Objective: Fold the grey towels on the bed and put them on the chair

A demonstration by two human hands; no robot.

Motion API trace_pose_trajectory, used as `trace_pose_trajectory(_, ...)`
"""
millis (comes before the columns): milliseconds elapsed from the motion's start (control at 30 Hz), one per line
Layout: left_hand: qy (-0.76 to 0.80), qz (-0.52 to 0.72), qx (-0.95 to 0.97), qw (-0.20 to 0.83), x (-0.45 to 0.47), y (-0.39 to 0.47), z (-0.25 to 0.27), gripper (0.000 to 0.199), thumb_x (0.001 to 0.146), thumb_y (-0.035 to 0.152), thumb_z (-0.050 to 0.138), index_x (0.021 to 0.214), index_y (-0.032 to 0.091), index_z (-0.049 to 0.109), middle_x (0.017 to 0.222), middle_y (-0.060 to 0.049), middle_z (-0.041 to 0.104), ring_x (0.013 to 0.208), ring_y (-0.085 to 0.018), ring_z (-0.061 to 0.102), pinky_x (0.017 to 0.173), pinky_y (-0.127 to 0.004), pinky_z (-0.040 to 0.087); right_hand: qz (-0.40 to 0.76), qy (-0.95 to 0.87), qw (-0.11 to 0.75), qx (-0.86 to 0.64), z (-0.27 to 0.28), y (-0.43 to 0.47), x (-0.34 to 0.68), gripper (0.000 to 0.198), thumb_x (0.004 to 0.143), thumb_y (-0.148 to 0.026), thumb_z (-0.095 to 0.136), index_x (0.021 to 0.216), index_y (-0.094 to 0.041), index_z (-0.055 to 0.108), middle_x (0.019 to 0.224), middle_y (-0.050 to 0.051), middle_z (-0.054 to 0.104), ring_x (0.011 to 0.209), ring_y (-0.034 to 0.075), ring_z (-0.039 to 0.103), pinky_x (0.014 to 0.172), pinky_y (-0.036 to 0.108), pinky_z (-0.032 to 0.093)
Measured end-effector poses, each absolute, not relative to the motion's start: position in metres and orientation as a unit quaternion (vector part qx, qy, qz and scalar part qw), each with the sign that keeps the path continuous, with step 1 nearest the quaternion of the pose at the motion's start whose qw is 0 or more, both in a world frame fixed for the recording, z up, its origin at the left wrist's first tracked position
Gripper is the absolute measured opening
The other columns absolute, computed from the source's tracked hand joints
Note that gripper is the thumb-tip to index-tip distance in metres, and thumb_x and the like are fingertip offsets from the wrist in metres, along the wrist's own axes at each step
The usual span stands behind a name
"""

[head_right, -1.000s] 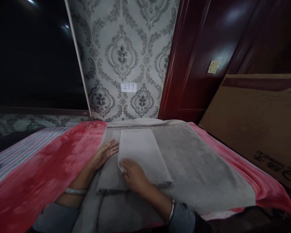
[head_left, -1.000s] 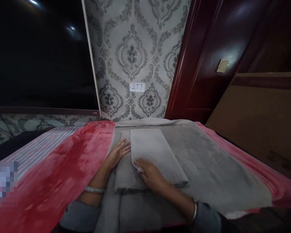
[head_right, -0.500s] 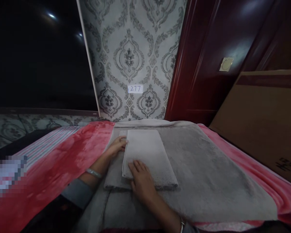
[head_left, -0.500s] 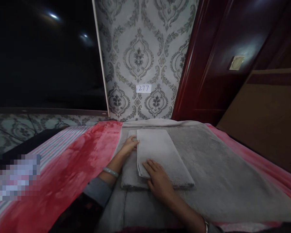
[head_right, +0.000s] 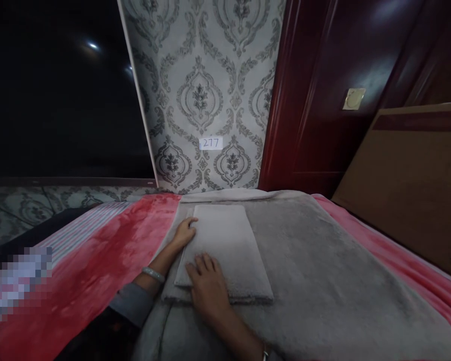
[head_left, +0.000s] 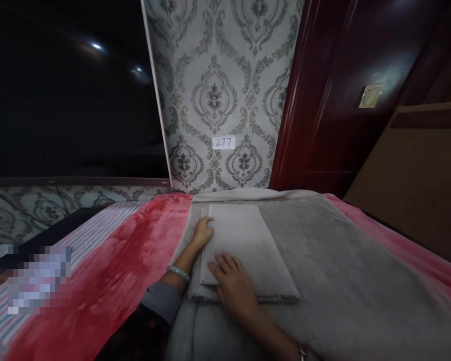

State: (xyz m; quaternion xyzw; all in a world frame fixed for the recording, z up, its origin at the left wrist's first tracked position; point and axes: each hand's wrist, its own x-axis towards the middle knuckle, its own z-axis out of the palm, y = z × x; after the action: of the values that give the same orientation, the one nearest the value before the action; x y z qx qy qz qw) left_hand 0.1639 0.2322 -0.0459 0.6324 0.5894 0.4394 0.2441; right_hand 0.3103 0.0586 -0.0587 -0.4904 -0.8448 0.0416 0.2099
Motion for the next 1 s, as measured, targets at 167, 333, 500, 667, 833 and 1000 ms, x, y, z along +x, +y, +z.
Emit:
trace_pose_trajectory(167, 0.582, 0.450, 0.645, 0.207, 0.162, 0.235, -0.056, 0.056, 0.064, 0.003, 0.051, 0.114, 0.012, 0.072, 0.118, -0.009, 0.074, 0.111, -0.023, 0.068, 0.102, -0.036, 0.052, 0.050, -0.849, 0.245, -0.466, -0.072, 0.059, 0.313, 0.055, 0.088, -0.011, 0.056, 0.141, -0.027, 0.059, 0.149, 0.006, 0.054, 0.142, 0.027, 0.043, 0.119, 0.048, 0.033)
trace_pose_trajectory(333, 0.577, 0.458, 0.656, 0.166, 0.159, 0.238, -0.058, 0.057, 0.065, 0.006, 0.051, 0.118, 0.014, 0.072, 0.115, -0.009, 0.074, 0.104, -0.023, 0.069, 0.098, -0.038, 0.054, 0.051, -0.843, 0.270, -0.462, -0.067, 0.064, 0.311, 0.059, 0.086, -0.006, 0.051, 0.141, -0.025, 0.059, 0.143, 0.007, 0.059, 0.136, 0.023, 0.050, 0.117, 0.043, 0.037)
trace_pose_trajectory(500, 0.573, 0.443, 0.676, 0.135, 0.153, 0.239, -0.063, 0.050, 0.064, 0.007, 0.056, 0.110, 0.016, 0.073, 0.108, -0.008, 0.075, 0.097, -0.024, 0.069, 0.094, -0.038, 0.055, 0.031, -0.859, 0.258, -0.441, -0.081, 0.060, 0.307, 0.052, 0.088, -0.011, 0.055, 0.139, -0.024, 0.060, 0.146, 0.007, 0.056, 0.139, 0.024, 0.047, 0.118, 0.044, 0.035)
trace_pose_trajectory(667, 0.568, 0.436, 0.690, 0.101, 0.152, 0.241, -0.067, 0.036, 0.073, 0.013, 0.060, 0.106, 0.017, 0.072, 0.107, -0.009, 0.075, 0.102, -0.026, 0.068, 0.098, -0.041, 0.053, 0.004, -0.857, 0.278, -0.433, -0.094, 0.058, 0.306, 0.060, 0.083, -0.004, 0.054, 0.139, -0.023, 0.060, 0.143, 0.009, 0.059, 0.139, 0.022, 0.047, 0.118, 0.045, 0.037)
trace_pose_trajectory(833, 0.561, 0.429, 0.703, 0.081, 0.154, 0.239, -0.066, 0.040, 0.076, 0.007, 0.052, 0.110, 0.019, 0.070, 0.108, -0.008, 0.073, 0.103, -0.023, 0.067, 0.098, -0.038, 0.053, 0.007, -0.849, 0.331, -0.412, -0.086, 0.063, 0.306, 0.058, 0.083, 0.001, 0.045, 0.134, -0.018, 0.063, 0.132, 0.009, 0.067, 0.124, 0.018, 0.061, 0.109, 0.036, 0.048)
trace_pose_trajectory(1000, 0.571, 0.407, 0.710, 0.062, 0.153, 0.235, -0.064, 0.038, 0.077, 0.006, 0.051, 0.108, 0.018, 0.071, 0.107, -0.009, 0.072, 0.104, -0.024, 0.066, 0.099, -0.039, 0.052, -0.008, -0.851, 0.313, -0.421, -0.084, 0.060, 0.301, 0.052, 0.085, -0.003, 0.051, 0.133, -0.017, 0.065, 0.134, 0.011, 0.066, 0.128, 0.021, 0.058, 0.110, 0.038, 0.047)
